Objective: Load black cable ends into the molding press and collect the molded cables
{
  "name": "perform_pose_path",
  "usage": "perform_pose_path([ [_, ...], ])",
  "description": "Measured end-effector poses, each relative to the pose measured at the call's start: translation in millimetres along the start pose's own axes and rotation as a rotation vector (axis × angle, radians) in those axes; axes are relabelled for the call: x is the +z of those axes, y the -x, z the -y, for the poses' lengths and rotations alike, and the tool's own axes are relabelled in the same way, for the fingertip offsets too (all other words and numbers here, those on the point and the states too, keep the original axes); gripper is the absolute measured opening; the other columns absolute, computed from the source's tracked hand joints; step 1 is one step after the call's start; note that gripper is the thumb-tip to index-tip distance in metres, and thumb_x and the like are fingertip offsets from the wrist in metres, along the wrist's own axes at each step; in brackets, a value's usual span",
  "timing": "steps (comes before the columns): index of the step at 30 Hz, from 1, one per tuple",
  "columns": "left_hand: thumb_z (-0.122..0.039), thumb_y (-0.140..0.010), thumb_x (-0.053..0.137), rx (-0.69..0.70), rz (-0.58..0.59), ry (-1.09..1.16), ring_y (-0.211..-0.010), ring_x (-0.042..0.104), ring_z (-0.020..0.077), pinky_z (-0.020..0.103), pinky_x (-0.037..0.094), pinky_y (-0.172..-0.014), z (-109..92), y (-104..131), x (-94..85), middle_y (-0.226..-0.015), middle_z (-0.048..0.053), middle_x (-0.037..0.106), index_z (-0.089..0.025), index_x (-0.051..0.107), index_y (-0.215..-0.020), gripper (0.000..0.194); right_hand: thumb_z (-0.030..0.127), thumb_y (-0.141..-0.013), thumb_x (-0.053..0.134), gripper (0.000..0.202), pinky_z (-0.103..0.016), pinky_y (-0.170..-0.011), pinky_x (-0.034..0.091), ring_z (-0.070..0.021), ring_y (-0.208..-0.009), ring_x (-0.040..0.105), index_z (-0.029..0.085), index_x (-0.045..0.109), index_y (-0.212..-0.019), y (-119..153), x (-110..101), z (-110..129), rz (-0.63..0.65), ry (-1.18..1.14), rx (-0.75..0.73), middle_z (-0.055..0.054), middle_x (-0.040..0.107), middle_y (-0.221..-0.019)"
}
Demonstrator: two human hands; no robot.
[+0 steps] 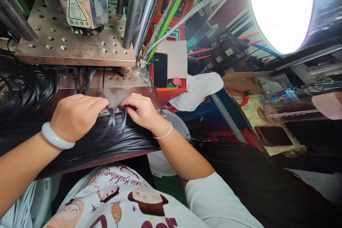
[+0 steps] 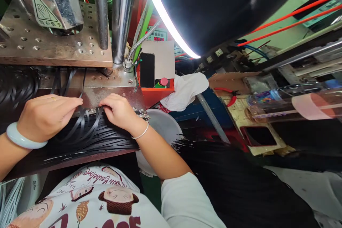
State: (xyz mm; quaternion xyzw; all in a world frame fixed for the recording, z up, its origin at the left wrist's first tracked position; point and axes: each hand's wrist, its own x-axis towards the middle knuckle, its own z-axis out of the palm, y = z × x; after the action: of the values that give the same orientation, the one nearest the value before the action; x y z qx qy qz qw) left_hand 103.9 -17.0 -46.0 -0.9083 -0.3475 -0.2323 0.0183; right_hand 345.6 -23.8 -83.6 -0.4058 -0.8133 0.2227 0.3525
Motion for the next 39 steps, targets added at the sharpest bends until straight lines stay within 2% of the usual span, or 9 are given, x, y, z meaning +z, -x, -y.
perform_pose_path([
  [3,-0.02,-0.096,0.043,-0.105,-0.044,0.149,-0.075,0.072,0.0194,0.03,0.052,-0.073,0,0,-0.1,-0.091,0.003,0.078,-0.02,0.071,-0.099,0.028,0.007,-0.088,0.05,0.022,-0.032,-0.081,0.048,-0.0186,-0.083,0.061,0.017,0.07,-0.09,3,0,1,0.056,0.044,-0.025,-0.006,0.071,-0.086],
  [7,-0.025,-0.086,0.049,-0.207,0.132,0.325,-0.066,0.069,0.0183,0.029,0.052,-0.068,10,0,8.4,-0.079,0.0,0.076,-0.023,0.071,-0.086,0.022,0.018,-0.088,0.061,0.016,-0.039,-0.084,0.044,-0.025,-0.093,0.055,0.014,0.067,-0.103,3,3,5,0.149,0.216,0.033,-0.011,0.067,-0.099],
  [12,-0.029,-0.087,0.054,-0.368,0.062,0.491,-0.074,0.071,0.0163,0.028,0.056,-0.079,7,-1,8.0,-0.087,-0.001,0.078,-0.023,0.071,-0.088,0.018,0.015,-0.092,0.052,0.015,-0.04,-0.085,0.04,-0.0271,-0.096,0.051,0.015,0.066,-0.097,-1,8,9,0.231,0.327,0.074,-0.014,0.065,-0.1],
  [18,-0.032,-0.094,0.055,-0.394,-0.182,0.469,-0.087,0.075,0.0173,0.031,0.061,-0.085,1,4,2.9,-0.096,-0.002,0.079,-0.024,0.071,-0.095,0.018,0.012,-0.084,0.049,0.022,-0.042,-0.089,0.044,-0.0251,-0.099,0.056,0.018,0.063,-0.099,0,1,-2,0.068,0.089,0.058,-0.01,0.066,-0.102],
  [21,-0.031,-0.095,0.058,-0.335,-0.157,0.418,-0.085,0.075,0.0152,0.028,0.061,-0.085,2,6,3.4,-0.095,-0.004,0.08,-0.026,0.074,-0.095,0.017,0.018,-0.086,0.053,0.017,-0.035,-0.084,0.049,-0.0205,-0.092,0.059,0.02,0.062,-0.101,-11,-9,2,-0.1,-0.065,0.115,-0.006,0.065,-0.097],
  [26,-0.027,-0.096,0.06,-0.148,-0.208,0.491,-0.084,0.074,0.0141,0.025,0.06,-0.082,0,1,1.6,-0.095,-0.002,0.08,-0.024,0.075,-0.097,0.015,0.017,-0.085,0.066,0.001,-0.027,-0.07,0.044,-0.015,-0.07,0.057,0.018,0.066,-0.087,-48,-12,35,0.247,0.022,0.091,0.0,0.064,-0.075],
  [30,-0.03,-0.1,0.05,-0.072,-0.184,0.214,-0.103,0.071,0.0217,0.036,0.057,-0.096,8,1,-11.0,-0.114,0.007,0.076,-0.022,0.076,-0.102,0.028,0.011,-0.084,0.065,0.016,-0.029,-0.065,0.04,-0.0161,-0.062,0.056,0.017,0.066,-0.07,-63,-3,47,0.255,0.216,0.155,-0.002,0.063,-0.065],
  [33,-0.038,-0.099,0.05,-0.219,-0.193,0.018,-0.101,0.068,0.0256,0.043,0.054,-0.096,15,5,-21.3,-0.111,0.01,0.074,-0.022,0.078,-0.102,0.032,0.007,-0.081,0.068,0.013,-0.028,-0.065,0.041,-0.0158,-0.063,0.058,0.017,0.069,-0.073,-62,3,43,0.297,0.16,0.161,-0.002,0.066,-0.067],
  [39,-0.034,-0.094,0.05,-0.35,0.031,0.54,-0.075,0.07,0.0165,0.027,0.055,-0.077,19,11,-8.1,-0.088,0.002,0.076,-0.022,0.077,-0.094,0.029,0.002,-0.081,0.065,0.018,-0.032,-0.08,0.043,-0.0199,-0.079,0.057,0.016,0.075,-0.077,-55,10,41,0.416,0.243,0.001,-0.006,0.071,-0.08],
])
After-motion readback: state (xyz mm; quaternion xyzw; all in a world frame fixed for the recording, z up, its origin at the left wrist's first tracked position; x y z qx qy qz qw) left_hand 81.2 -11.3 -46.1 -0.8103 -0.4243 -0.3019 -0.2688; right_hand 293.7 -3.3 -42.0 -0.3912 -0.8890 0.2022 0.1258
